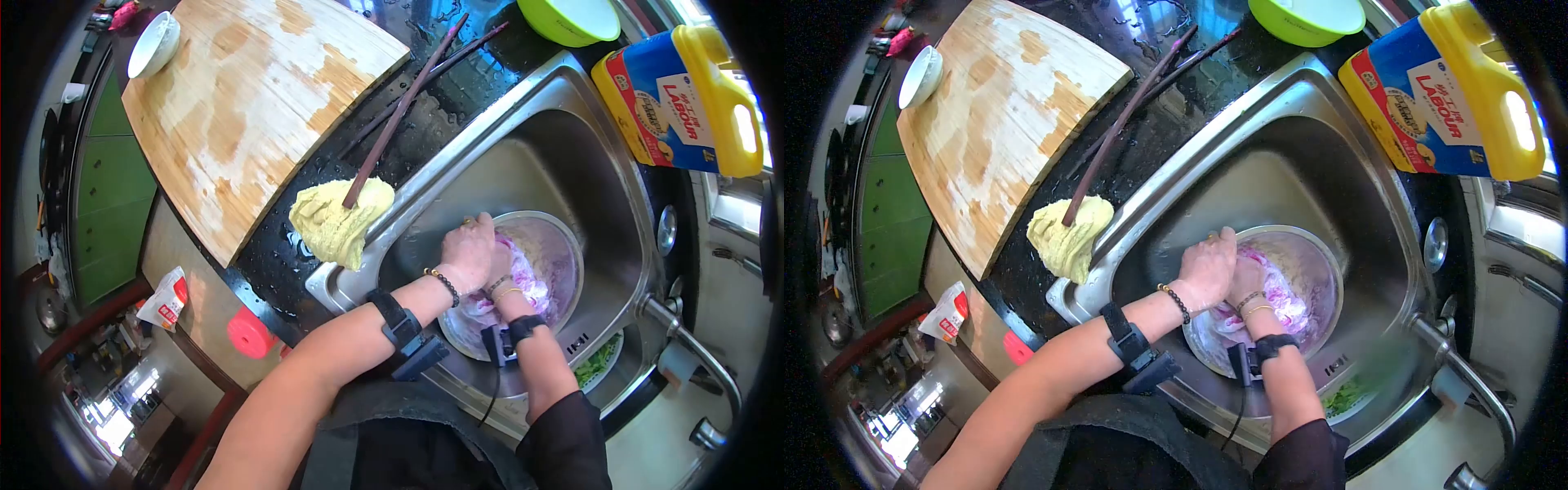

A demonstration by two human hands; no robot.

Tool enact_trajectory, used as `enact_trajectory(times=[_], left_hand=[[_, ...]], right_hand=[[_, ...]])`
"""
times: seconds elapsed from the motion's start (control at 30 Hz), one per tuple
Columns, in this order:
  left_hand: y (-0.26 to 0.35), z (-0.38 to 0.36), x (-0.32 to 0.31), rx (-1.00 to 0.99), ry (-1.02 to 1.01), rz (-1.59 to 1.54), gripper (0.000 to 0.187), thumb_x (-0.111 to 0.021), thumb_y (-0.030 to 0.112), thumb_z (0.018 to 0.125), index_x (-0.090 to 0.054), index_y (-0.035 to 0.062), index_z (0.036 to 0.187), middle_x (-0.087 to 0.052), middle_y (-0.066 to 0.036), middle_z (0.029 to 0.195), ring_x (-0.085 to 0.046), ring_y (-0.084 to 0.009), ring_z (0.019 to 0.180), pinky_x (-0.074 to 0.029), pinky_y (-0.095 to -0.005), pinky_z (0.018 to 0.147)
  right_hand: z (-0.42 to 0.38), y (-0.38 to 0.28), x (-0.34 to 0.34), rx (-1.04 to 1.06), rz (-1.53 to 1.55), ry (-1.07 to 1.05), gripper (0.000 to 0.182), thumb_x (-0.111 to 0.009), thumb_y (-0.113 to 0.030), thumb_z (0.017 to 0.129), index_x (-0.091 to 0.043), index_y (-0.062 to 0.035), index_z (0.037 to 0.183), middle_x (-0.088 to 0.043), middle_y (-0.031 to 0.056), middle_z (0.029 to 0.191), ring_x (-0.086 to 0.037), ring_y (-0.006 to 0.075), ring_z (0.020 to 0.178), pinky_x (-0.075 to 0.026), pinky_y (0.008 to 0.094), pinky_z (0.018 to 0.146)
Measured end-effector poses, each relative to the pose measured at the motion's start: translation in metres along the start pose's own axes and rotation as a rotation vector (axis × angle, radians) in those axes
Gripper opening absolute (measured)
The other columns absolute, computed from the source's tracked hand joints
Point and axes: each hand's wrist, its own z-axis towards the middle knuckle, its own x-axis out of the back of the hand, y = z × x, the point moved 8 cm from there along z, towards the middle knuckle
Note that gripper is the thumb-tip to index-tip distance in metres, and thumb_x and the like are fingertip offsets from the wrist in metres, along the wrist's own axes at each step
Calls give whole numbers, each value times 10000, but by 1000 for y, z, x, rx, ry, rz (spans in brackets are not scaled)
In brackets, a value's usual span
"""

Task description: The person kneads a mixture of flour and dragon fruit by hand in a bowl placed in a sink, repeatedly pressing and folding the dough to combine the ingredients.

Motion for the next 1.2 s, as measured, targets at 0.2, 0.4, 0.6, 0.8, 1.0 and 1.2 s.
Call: enact_trajectory(times=[0.2, 0.4, 0.6, 0.8, 1.0, 1.2], left_hand=[[1, -1, -3, -12, -45, 9, 220, -499, 53, 707, -422, -24, 898, -584, -220, 793, -597, -336, 776, -492, -397, 672], [0, -4, -3, -1, -36, -13, 199, -482, 42, 720, -418, -23, 897, -586, -226, 807, -594, -346, 783, -488, -409, 678], [2, -5, 1, -34, -18, -9, 187, -487, 33, 712, -420, -20, 879, -580, -222, 803, -592, -347, 784, -492, -400, 669], [1, -3, -3, -23, -17, -26, 188, -497, 30, 708, -423, -21, 873, -575, -222, 815, -592, -346, 780, -492, -396, 672], [-1, -3, -2, -11, 2, -7, 171, -484, 57, 742, -434, -14, 890, -580, -212, 832, -600, -329, 783, -498, -386, 666], [-2, 0, -6, 8, -23, -6, 147, -463, 78, 774, -442, -2, 895, -578, -202, 843, -608, -310, 776, -508, -362, 651]], right_hand=[[-58, 52, 72, 54, 57, 348, 490, -655, -371, 635, -543, -44, 982, -574, 199, 913, -538, 344, 876, -430, 382, 769], [-90, 86, 15, -45, 425, -7, 505, -696, -298, 654, -518, -42, 1051, -581, 109, 1007, -546, 224, 935, -422, 314, 821], [-138, 90, 45, -99, 697, 363, 258, -695, -192, 639, -580, -47, 818, -634, 65, 763, -599, 174, 726, -458, 280, 678], [-154, 50, 73, 88, 596, 499, 259, -670, -116, 647, -583, -32, 877, -613, 91, 860, -581, 177, 790, -456, 287, 707], [-125, 52, 13, 96, 329, 404, 295, -653, -72, 637, -576, -52, 921, -602, 66, 807, -582, 172, 763, -464, 303, 675], [-96, 31, -6, 90, 9, 323, 183, -606, -153, 581, -561, -52, 726, -560, 166, 631, -558, 344, 615, -446, 411, 567]])
